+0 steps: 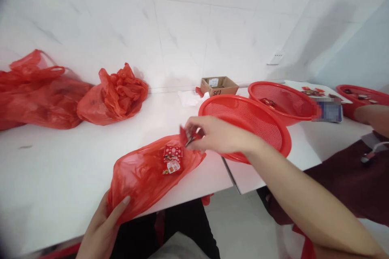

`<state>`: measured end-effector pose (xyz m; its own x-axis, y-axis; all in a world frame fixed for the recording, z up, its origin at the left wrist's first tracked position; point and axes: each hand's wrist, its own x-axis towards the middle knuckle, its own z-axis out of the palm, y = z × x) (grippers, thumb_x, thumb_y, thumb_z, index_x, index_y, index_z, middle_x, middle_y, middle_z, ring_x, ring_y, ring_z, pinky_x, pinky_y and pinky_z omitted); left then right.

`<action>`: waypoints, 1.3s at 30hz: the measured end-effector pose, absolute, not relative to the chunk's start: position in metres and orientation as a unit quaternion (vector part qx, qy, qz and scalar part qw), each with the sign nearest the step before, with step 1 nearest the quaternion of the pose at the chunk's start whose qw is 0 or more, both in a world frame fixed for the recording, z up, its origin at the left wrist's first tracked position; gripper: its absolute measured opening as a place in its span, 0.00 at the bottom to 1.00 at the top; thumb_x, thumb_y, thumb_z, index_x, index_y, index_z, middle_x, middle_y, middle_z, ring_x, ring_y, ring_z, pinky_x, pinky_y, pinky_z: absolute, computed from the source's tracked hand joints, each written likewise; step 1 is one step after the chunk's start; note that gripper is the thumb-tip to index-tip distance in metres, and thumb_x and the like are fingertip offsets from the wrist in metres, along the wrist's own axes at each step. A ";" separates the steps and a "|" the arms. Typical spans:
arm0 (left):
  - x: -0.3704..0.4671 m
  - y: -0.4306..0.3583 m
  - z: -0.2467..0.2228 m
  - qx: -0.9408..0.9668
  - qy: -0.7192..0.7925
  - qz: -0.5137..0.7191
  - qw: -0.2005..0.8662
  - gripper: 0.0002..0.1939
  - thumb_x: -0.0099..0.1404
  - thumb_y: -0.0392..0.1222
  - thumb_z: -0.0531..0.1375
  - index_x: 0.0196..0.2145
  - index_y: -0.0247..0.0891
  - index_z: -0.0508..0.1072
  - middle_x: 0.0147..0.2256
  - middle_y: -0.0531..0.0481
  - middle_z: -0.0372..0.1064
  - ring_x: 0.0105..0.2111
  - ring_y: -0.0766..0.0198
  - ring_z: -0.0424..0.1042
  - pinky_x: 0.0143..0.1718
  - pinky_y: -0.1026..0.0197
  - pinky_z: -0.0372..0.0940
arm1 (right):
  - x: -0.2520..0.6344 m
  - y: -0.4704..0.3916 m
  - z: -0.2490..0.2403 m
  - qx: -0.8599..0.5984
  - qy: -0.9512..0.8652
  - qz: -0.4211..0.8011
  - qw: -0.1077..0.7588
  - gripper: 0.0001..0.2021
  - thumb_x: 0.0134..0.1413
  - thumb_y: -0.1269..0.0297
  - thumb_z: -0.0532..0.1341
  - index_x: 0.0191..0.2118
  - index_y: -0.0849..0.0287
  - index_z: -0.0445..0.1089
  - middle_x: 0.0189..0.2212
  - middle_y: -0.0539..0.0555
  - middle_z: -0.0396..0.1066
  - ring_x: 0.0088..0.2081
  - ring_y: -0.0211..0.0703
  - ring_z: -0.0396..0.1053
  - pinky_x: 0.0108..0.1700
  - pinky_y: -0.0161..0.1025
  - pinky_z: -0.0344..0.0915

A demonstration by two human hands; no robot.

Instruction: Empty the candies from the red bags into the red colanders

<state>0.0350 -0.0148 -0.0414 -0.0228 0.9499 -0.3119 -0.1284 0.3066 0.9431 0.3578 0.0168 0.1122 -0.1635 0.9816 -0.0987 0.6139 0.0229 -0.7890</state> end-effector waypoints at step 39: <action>-0.008 -0.024 -0.048 0.381 0.517 0.518 0.565 0.13 0.57 0.46 0.68 0.34 0.38 0.72 0.29 0.54 0.71 0.27 0.68 0.68 0.31 0.66 0.65 | 0.307 -0.019 0.036 -0.671 -0.663 0.164 0.290 0.19 0.61 0.54 0.56 0.56 0.52 0.64 0.33 0.52 0.71 0.31 0.43 0.70 0.35 0.42 0.69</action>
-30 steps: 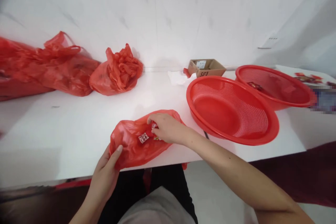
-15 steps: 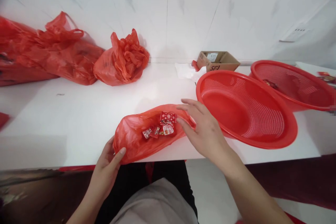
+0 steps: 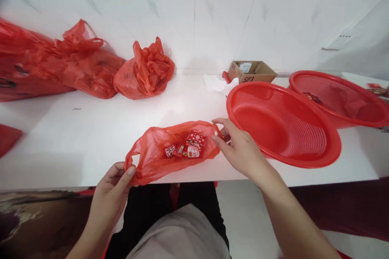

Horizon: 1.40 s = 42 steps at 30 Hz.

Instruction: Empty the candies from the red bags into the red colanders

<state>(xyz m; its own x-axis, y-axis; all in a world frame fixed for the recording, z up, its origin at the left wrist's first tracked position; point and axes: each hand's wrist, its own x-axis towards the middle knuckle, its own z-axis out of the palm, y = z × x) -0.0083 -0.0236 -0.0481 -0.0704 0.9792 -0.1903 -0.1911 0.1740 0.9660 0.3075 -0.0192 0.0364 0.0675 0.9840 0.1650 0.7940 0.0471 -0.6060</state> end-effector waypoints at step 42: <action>-0.001 -0.026 -0.055 0.335 0.522 0.525 0.582 0.10 0.59 0.46 0.67 0.37 0.40 0.77 0.38 0.52 0.76 0.41 0.62 0.72 0.46 0.62 0.67 | 0.308 -0.056 0.000 -0.717 -0.589 0.185 0.323 0.22 0.60 0.50 0.58 0.58 0.50 0.63 0.36 0.53 0.70 0.37 0.46 0.71 0.37 0.42 0.69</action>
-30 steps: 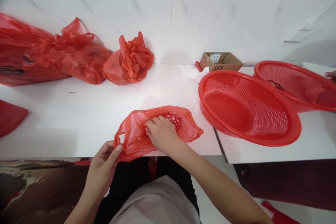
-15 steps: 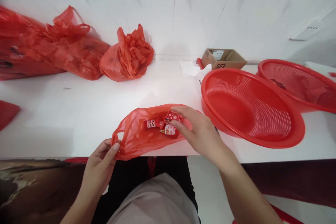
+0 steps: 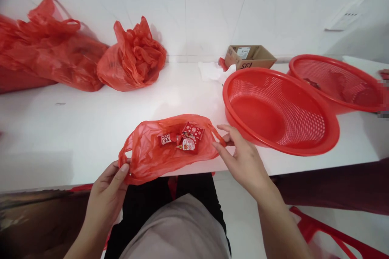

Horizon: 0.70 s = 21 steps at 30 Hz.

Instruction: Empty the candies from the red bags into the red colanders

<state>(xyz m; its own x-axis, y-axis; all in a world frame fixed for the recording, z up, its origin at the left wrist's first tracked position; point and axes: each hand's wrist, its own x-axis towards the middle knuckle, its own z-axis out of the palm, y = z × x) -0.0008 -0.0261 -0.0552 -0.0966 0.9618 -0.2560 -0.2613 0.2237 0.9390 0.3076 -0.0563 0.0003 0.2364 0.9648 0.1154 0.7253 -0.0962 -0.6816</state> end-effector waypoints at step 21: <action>-0.002 -0.025 -0.059 0.373 0.543 0.502 0.560 0.11 0.62 0.46 0.65 0.42 0.42 0.78 0.39 0.52 0.75 0.41 0.64 0.70 0.46 0.63 0.65 | 0.291 -0.048 0.008 -0.676 -0.573 0.196 0.420 0.12 0.61 0.58 0.59 0.50 0.50 0.68 0.23 0.45 0.57 0.26 0.36 0.58 0.28 0.33 0.57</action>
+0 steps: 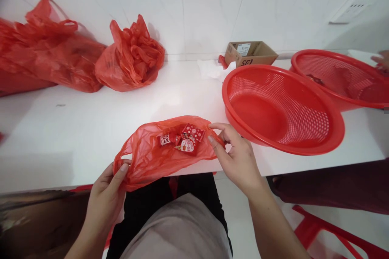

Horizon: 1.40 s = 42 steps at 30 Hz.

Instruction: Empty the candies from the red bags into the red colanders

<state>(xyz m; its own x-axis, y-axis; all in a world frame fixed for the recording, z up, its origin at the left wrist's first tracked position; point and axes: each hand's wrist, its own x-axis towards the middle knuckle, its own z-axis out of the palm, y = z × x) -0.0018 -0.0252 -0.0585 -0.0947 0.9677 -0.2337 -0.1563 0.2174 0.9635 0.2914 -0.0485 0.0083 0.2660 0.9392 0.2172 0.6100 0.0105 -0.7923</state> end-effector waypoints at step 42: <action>-0.019 -0.008 0.031 0.487 0.522 0.480 0.510 0.36 0.53 0.46 0.69 0.59 0.46 0.68 0.24 0.55 0.60 0.22 0.68 0.60 0.22 0.67 0.60 | 0.285 -0.035 0.129 -0.573 -0.685 0.142 0.427 0.25 0.59 0.61 0.60 0.61 0.36 0.61 0.48 0.52 0.72 0.49 0.52 0.73 0.45 0.48 0.72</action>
